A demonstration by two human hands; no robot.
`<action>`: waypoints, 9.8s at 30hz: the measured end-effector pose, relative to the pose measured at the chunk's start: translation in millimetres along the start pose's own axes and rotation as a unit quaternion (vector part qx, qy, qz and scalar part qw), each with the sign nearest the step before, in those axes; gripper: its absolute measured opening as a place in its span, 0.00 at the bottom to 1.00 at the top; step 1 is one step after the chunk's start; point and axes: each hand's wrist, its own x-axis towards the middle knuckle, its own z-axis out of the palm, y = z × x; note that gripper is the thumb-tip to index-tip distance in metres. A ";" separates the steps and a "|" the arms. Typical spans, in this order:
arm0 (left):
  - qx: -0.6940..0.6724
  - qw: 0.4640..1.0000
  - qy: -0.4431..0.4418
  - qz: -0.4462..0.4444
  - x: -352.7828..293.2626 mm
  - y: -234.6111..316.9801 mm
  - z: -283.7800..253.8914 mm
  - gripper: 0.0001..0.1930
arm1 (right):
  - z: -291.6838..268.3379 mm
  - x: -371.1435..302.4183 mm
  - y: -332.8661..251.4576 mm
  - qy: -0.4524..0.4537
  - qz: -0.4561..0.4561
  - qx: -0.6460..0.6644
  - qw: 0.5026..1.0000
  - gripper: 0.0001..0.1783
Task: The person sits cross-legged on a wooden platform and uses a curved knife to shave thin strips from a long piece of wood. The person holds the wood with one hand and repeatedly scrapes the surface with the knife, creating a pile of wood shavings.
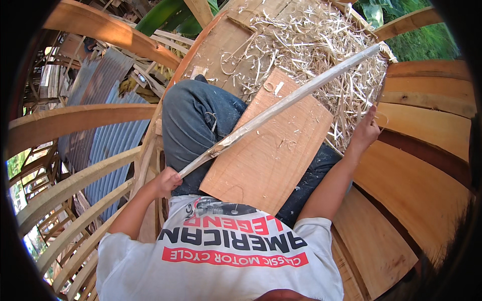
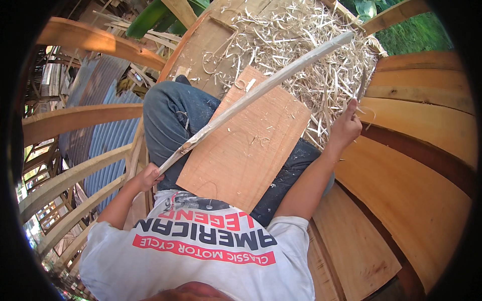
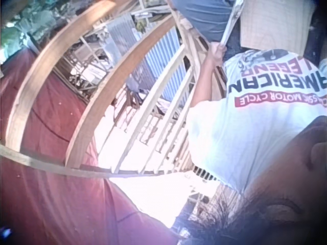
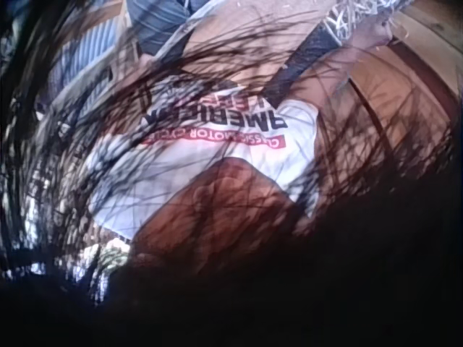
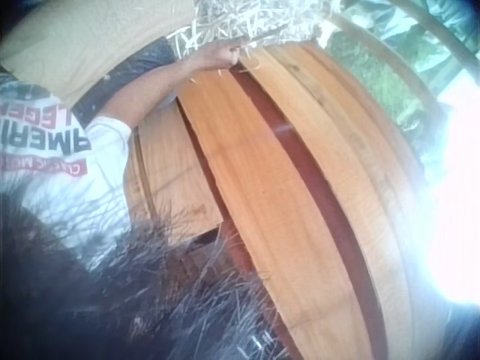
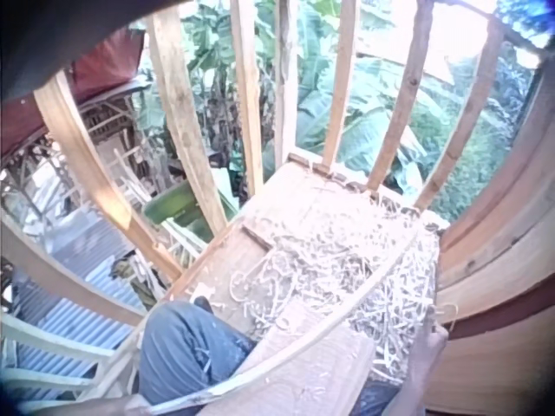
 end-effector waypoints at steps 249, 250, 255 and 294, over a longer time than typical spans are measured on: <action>-0.213 0.931 -0.242 -0.172 11.7 -2.1 -34.5 0.38 | 57.5 18.6 -35.9 -0.079 -0.032 0.170 0.982 0.31; -0.214 0.930 -0.246 -0.171 13.8 -3.2 -35.3 0.38 | 55.5 19.7 -38.9 -0.076 -0.043 0.193 0.977 0.32; -0.190 0.948 -0.199 -0.160 9.5 -2.5 -29.3 0.38 | 49.6 -10.0 -54.0 -0.124 -0.187 0.301 0.927 0.25; -0.085 0.991 -0.024 -0.101 -4.8 20.1 1.0 0.36 | 29.9 -20.5 -59.9 -0.117 -0.383 0.101 0.911 0.31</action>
